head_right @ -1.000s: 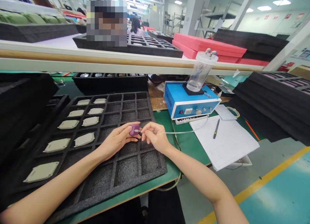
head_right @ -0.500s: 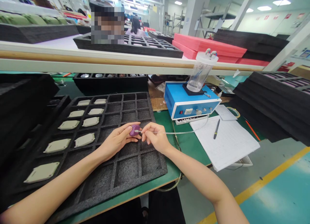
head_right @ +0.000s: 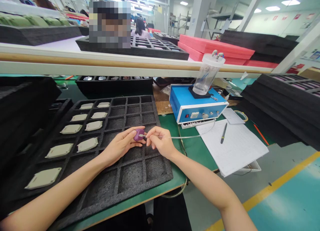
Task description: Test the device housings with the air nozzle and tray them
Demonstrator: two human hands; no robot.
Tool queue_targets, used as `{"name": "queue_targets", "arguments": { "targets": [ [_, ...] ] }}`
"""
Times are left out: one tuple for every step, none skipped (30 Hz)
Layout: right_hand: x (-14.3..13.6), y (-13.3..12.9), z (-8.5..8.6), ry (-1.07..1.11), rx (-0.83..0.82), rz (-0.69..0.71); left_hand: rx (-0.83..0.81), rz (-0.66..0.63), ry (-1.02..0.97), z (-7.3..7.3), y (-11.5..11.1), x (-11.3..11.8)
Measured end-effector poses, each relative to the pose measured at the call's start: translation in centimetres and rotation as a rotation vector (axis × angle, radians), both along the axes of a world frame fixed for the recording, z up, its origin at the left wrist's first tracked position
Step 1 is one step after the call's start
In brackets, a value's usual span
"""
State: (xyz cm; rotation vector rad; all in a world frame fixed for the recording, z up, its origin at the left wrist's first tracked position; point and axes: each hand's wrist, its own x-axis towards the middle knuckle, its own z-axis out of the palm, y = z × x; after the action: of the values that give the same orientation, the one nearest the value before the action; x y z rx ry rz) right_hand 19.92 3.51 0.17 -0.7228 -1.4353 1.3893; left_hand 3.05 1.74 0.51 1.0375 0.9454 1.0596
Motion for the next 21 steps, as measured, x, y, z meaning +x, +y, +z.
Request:
{"name": "queue_targets", "arguments": {
  "targets": [
    [0.00, 0.01, 0.00, -0.001, -0.001, 0.000, 0.000, 0.000, -0.002, -0.01, 0.01, 0.00],
    [-0.01, 0.01, 0.01, -0.003, -0.002, 0.000, 0.000, 0.000, -0.003, -0.02, 0.01, -0.01],
    [0.00, 0.02, 0.03, -0.004, -0.003, -0.001, 0.000, -0.001, -0.004, -0.02, 0.01, -0.01],
    [0.00, 0.02, 0.06, -0.005, -0.004, -0.001, -0.001, -0.002, -0.003, -0.01, 0.01, -0.01],
    [0.01, 0.03, 0.09, -0.004, -0.005, -0.002, -0.002, -0.002, -0.002, 0.01, 0.00, -0.01],
    [0.02, 0.03, 0.11, -0.002, -0.005, -0.001, -0.002, -0.002, -0.001, 0.03, -0.02, -0.01],
    [0.03, 0.03, 0.14, -0.001, -0.005, 0.000, -0.001, -0.001, 0.000, 0.06, -0.04, 0.00],
    [0.04, 0.03, 0.15, -0.002, -0.005, 0.000, -0.001, 0.000, 0.000, 0.09, -0.07, 0.01],
    [0.04, 0.02, 0.16, -0.004, -0.005, -0.001, -0.001, 0.002, -0.001, 0.11, -0.09, 0.02],
    [0.04, 0.02, 0.16, -0.007, -0.006, -0.002, -0.001, 0.003, -0.004, 0.12, -0.11, 0.03],
    [0.03, 0.02, 0.16, -0.010, -0.007, -0.003, -0.001, 0.003, -0.006, 0.13, -0.13, 0.04],
    [0.02, 0.01, 0.16, -0.013, -0.008, -0.003, 0.000, 0.003, -0.008, 0.12, -0.13, 0.04],
    [0.01, 0.01, 0.14, -0.014, -0.009, -0.004, 0.000, 0.002, -0.008, 0.11, -0.13, 0.04],
    [-0.01, 0.01, 0.13, -0.014, -0.009, -0.004, 0.001, 0.002, -0.007, 0.09, -0.11, 0.03],
    [-0.02, 0.02, 0.11, -0.012, -0.008, -0.002, 0.002, 0.001, -0.005, 0.08, -0.09, 0.02],
    [-0.03, 0.02, 0.08, -0.009, -0.008, 0.000, 0.004, 0.001, -0.002, 0.06, -0.06, 0.00],
    [-0.04, 0.02, 0.05, -0.007, -0.006, 0.003, 0.006, 0.001, 0.001, 0.05, -0.04, -0.01],
    [-0.03, 0.02, 0.02, -0.005, -0.005, 0.005, 0.008, 0.000, 0.003, 0.05, -0.02, -0.02],
    [-0.02, 0.01, 0.00, -0.004, -0.004, 0.007, 0.010, -0.001, 0.005, 0.05, -0.01, -0.02],
    [-0.01, 0.01, -0.02, -0.005, -0.003, 0.008, 0.011, -0.001, 0.008, 0.06, -0.01, -0.03],
    [0.01, 0.00, -0.03, -0.007, -0.004, 0.006, 0.011, 0.000, 0.010, 0.06, -0.02, -0.03]
  ]
}}
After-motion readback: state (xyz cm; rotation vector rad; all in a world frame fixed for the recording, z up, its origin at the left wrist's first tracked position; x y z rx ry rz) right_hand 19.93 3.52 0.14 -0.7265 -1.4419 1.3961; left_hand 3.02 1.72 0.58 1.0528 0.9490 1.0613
